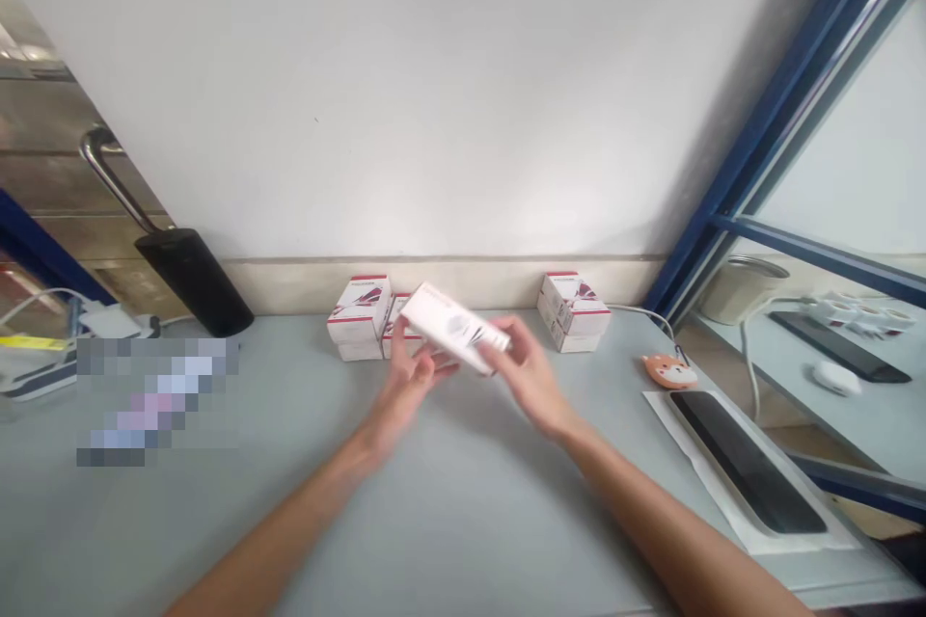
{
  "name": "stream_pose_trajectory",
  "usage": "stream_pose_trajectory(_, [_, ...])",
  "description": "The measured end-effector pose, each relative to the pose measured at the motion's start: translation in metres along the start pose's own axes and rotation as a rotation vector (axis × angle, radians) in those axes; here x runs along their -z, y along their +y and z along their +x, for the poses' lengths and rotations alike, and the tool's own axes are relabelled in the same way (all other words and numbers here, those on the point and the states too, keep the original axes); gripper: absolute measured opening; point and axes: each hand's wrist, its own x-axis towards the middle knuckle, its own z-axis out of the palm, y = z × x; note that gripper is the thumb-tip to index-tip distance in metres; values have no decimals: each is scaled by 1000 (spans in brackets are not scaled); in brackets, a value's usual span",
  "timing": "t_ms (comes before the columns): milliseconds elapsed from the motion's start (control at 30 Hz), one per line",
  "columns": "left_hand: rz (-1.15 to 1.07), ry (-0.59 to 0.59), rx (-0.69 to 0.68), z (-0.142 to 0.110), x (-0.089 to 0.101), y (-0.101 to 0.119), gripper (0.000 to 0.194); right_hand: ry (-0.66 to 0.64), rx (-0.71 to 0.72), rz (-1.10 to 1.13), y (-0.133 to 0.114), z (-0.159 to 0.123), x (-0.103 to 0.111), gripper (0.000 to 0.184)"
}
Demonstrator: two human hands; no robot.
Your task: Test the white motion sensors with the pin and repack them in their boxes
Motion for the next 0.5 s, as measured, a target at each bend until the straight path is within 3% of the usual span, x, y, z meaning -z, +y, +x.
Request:
stream_pose_trajectory(67, [-21, 145, 5, -3, -5, 3, 86, -144, -63, -77, 4, -11, -14, 37])
stream_pose_trajectory(133, [151, 246, -67, -6, -3, 3, 94, -154, 15, -192, 7, -17, -16, 40])
stream_pose_trajectory(233, [568, 215, -229, -11, 1, -1, 97, -112, 214, -320, 8, -19, -10, 57])
stream_pose_trajectory(300, [778, 178, -312, -13, 4, -5, 93, -98, 330, -423, 7, -18, -7, 54])
stream_pose_trajectory(500, [931, 113, -413, -12, 5, -9, 91, -4, 578, -701, 6, -19, -6, 41])
